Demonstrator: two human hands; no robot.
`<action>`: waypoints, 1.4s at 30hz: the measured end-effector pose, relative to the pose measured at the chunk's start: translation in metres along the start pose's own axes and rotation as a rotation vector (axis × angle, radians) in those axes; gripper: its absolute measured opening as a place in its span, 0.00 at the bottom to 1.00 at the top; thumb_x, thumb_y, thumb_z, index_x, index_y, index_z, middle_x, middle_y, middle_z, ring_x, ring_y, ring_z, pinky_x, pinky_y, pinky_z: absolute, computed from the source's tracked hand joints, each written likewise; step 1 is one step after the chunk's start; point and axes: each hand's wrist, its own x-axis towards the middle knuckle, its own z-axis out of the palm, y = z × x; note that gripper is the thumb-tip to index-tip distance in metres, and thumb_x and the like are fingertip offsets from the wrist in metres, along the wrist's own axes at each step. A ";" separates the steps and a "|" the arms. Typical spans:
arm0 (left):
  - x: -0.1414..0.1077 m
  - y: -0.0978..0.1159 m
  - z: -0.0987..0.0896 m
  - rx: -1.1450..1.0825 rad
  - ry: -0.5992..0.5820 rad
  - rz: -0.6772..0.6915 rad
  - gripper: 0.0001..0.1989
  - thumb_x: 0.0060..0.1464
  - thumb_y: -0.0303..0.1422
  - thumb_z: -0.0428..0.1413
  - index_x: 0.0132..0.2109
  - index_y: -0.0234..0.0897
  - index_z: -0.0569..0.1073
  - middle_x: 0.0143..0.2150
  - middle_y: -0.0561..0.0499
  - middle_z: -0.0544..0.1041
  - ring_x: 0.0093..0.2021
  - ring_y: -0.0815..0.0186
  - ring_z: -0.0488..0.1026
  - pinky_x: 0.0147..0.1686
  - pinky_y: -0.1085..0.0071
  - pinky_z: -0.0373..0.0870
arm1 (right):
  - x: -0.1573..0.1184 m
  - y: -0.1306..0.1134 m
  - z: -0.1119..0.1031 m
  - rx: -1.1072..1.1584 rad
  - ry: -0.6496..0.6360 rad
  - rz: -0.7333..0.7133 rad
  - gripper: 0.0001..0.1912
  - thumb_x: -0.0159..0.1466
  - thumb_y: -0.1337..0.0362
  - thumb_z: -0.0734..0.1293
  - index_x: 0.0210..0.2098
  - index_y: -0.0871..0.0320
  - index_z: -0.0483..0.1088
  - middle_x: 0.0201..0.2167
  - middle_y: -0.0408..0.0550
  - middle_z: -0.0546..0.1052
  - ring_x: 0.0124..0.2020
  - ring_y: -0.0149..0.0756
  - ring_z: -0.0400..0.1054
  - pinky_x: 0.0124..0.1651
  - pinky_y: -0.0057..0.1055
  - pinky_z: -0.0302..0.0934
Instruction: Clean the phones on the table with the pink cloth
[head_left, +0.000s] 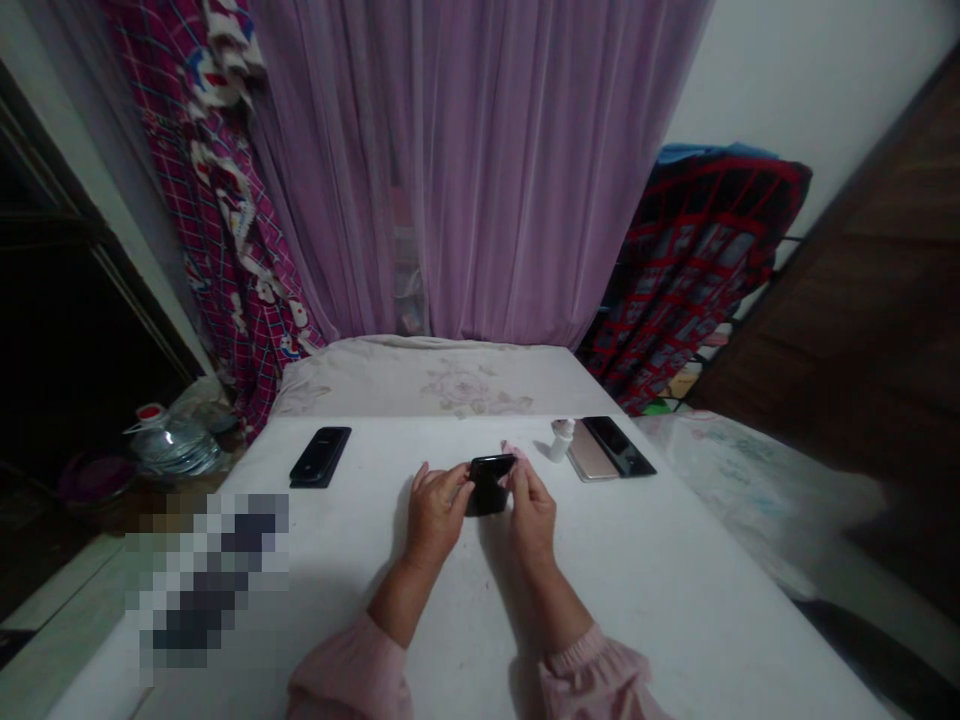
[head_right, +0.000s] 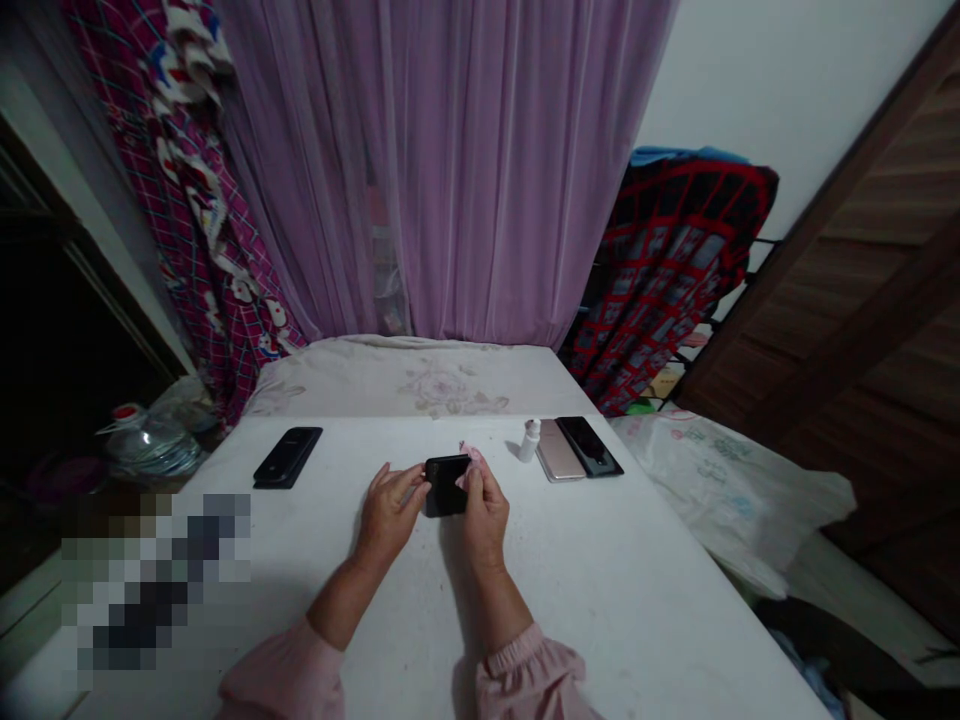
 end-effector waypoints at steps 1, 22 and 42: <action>0.000 -0.001 0.000 0.009 -0.001 0.010 0.09 0.57 0.25 0.57 0.44 0.42 0.76 0.36 0.52 0.82 0.38 0.62 0.77 0.58 0.51 0.62 | -0.002 0.006 -0.002 0.020 -0.007 0.028 0.31 0.59 0.45 0.66 0.51 0.64 0.74 0.43 0.57 0.79 0.43 0.42 0.71 0.46 0.38 0.66; -0.002 -0.026 -0.003 -0.305 -0.025 -0.286 0.09 0.55 0.33 0.54 0.40 0.38 0.78 0.37 0.49 0.82 0.39 0.60 0.79 0.44 0.65 0.73 | 0.001 0.020 -0.031 -0.551 -0.246 -0.600 0.13 0.69 0.61 0.59 0.43 0.56 0.74 0.34 0.50 0.79 0.37 0.38 0.71 0.42 0.35 0.66; -0.014 -0.026 -0.006 -0.157 -0.175 -0.030 0.11 0.60 0.33 0.54 0.47 0.44 0.78 0.45 0.52 0.82 0.45 0.61 0.79 0.48 0.66 0.75 | 0.040 0.013 -0.051 -0.791 -0.497 -1.098 0.14 0.67 0.68 0.61 0.52 0.57 0.71 0.37 0.52 0.78 0.42 0.41 0.68 0.50 0.42 0.66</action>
